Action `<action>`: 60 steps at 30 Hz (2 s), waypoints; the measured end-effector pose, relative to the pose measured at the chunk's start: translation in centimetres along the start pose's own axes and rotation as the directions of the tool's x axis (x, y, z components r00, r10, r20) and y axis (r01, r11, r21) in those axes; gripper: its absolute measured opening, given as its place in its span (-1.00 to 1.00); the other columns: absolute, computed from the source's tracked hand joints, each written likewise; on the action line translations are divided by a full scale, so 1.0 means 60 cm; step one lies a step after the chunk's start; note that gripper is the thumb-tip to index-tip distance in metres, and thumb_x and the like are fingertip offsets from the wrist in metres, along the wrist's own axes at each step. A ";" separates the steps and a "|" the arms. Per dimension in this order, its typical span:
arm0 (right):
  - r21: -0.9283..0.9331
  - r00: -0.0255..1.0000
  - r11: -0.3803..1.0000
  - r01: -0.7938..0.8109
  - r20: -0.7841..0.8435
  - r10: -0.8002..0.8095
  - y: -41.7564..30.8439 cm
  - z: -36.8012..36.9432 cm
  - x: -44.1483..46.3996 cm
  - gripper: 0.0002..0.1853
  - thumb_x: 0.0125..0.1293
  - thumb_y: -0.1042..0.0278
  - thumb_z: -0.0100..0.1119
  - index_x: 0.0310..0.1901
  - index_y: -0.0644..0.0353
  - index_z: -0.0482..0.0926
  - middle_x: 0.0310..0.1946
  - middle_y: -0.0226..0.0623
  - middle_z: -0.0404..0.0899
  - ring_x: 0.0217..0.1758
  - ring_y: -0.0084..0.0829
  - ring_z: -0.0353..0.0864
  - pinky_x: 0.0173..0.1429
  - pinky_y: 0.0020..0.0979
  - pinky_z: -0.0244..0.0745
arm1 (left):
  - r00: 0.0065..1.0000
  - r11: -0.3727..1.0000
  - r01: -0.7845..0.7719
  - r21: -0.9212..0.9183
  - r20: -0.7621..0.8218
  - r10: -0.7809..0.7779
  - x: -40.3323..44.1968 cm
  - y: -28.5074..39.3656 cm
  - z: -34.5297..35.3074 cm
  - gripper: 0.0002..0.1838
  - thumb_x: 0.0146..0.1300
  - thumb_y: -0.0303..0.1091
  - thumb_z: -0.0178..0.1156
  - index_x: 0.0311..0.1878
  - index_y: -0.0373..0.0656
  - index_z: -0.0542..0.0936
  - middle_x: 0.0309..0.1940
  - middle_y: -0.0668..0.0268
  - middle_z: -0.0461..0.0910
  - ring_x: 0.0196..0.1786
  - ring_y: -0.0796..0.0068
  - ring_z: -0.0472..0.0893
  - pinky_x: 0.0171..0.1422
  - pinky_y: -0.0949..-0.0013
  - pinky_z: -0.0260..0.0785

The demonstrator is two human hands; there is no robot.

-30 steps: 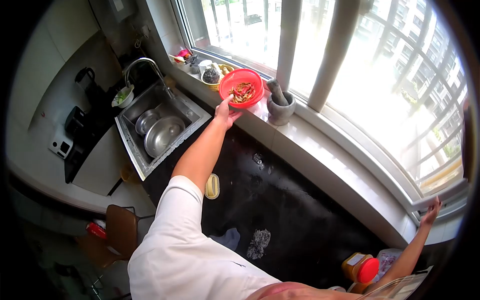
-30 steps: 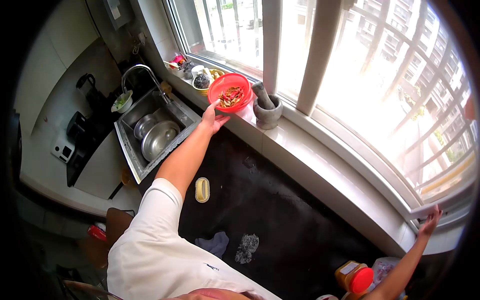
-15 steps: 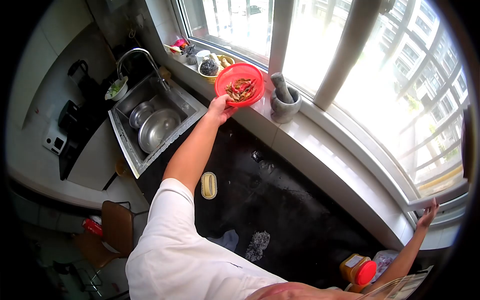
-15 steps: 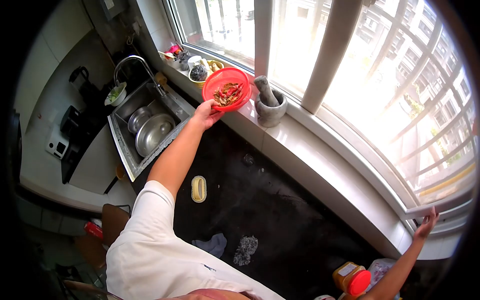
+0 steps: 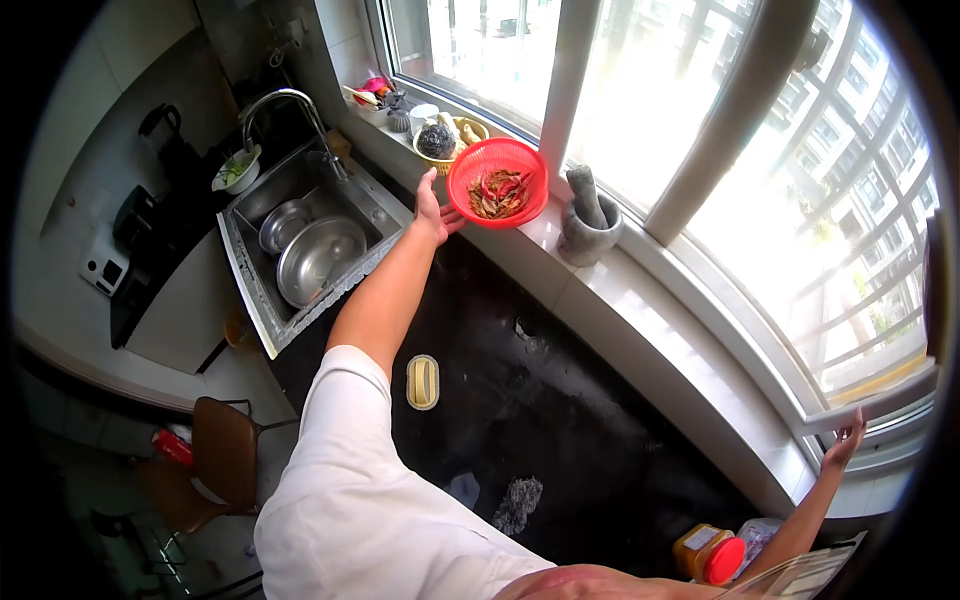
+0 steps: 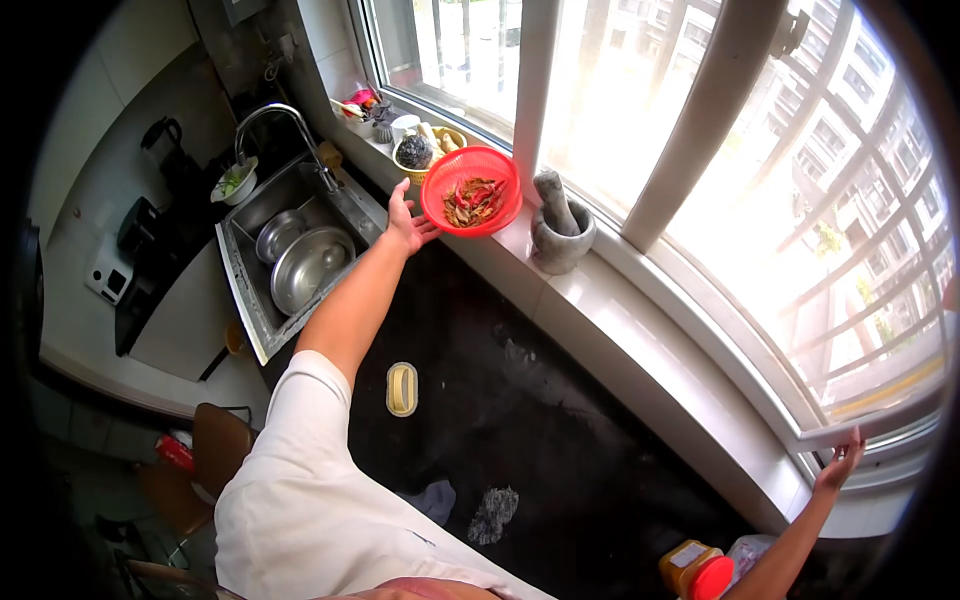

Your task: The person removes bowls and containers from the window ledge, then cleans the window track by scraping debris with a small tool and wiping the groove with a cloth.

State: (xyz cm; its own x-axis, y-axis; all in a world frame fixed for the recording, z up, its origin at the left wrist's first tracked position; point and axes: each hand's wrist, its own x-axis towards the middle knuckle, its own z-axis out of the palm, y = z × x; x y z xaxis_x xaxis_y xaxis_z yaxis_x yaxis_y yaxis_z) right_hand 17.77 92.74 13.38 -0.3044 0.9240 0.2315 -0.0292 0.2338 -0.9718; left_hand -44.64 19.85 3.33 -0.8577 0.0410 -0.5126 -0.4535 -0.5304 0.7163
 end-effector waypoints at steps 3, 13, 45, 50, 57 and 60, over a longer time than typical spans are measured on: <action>-0.019 0.999 0.999 0.032 -0.010 -0.032 -0.004 0.019 -0.012 -0.32 0.24 -0.07 0.26 0.31 0.08 0.34 0.08 -0.38 0.39 0.10 -0.48 0.31 0.32 -0.35 0.10 | 0.987 0.993 -0.120 -0.015 0.104 0.121 0.116 0.016 -0.029 0.01 0.11 0.07 0.27 0.53 0.06 -0.05 0.23 -0.12 0.33 0.08 0.02 0.55 0.11 -0.06 0.46; 0.021 1.000 0.999 0.029 0.006 -0.029 0.002 0.028 -0.009 -0.32 0.26 -0.07 0.25 0.32 0.09 0.32 0.09 -0.35 0.40 0.18 -0.43 0.30 0.39 -0.29 0.05 | 0.955 0.960 -0.280 0.012 -0.102 0.280 0.102 0.052 0.029 0.03 0.00 -0.38 0.28 0.54 0.20 -0.03 0.08 0.08 0.47 -0.14 0.20 0.62 -0.17 0.11 0.54; 0.033 0.973 0.992 0.123 0.193 -0.127 -0.089 0.325 -0.169 -0.26 0.28 0.11 0.31 0.38 0.22 0.21 0.11 -0.26 0.34 0.28 -0.38 0.29 0.45 -0.28 0.04 | 0.991 0.991 -0.128 0.027 -0.033 0.129 0.131 0.111 -0.047 -0.66 -0.08 -0.36 0.12 -0.14 -0.11 0.45 -0.27 0.21 0.50 -0.19 0.16 0.60 -0.01 -0.03 0.49; 0.039 0.962 0.989 0.146 0.229 -0.151 -0.104 0.379 -0.195 -0.22 0.26 0.10 0.34 0.37 0.28 0.19 0.10 -0.23 0.32 0.27 -0.35 0.28 0.49 -0.27 0.02 | 0.990 0.990 -0.139 0.025 0.000 0.139 0.139 0.106 -0.051 -0.67 -0.07 -0.35 0.13 -0.15 -0.14 0.44 -0.26 0.19 0.50 -0.20 0.15 0.60 -0.05 0.00 0.51; 0.019 0.947 0.991 0.134 0.293 -0.134 -0.123 0.448 -0.227 -0.17 0.22 0.08 0.40 0.38 0.28 0.18 0.09 -0.24 0.32 0.26 -0.36 0.27 0.47 -0.29 0.02 | 0.991 0.991 -0.137 0.009 0.006 0.137 0.120 0.105 -0.047 -0.69 -0.05 -0.33 0.15 -0.17 -0.14 0.44 -0.24 0.18 0.51 -0.17 0.15 0.60 -0.03 0.03 0.51; 0.038 0.942 0.989 0.140 0.304 -0.145 -0.125 0.474 -0.236 -0.15 0.20 0.07 0.42 0.38 0.27 0.17 0.08 -0.25 0.32 0.25 -0.36 0.28 0.46 -0.29 0.02 | 0.991 0.991 -0.133 0.012 0.019 0.133 0.125 0.105 -0.049 -0.69 -0.04 -0.32 0.15 -0.17 -0.14 0.45 -0.23 0.18 0.51 -0.17 0.15 0.60 0.00 0.03 0.50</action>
State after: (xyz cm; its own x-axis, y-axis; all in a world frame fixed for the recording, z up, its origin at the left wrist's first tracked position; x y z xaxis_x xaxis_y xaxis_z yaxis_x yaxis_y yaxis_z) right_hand -4.81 69.31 16.17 -0.5718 0.7443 0.3450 -0.1079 0.3487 -0.9310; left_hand -53.20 14.31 2.58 -0.9147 -0.0139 -0.4038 -0.3380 -0.5213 0.7836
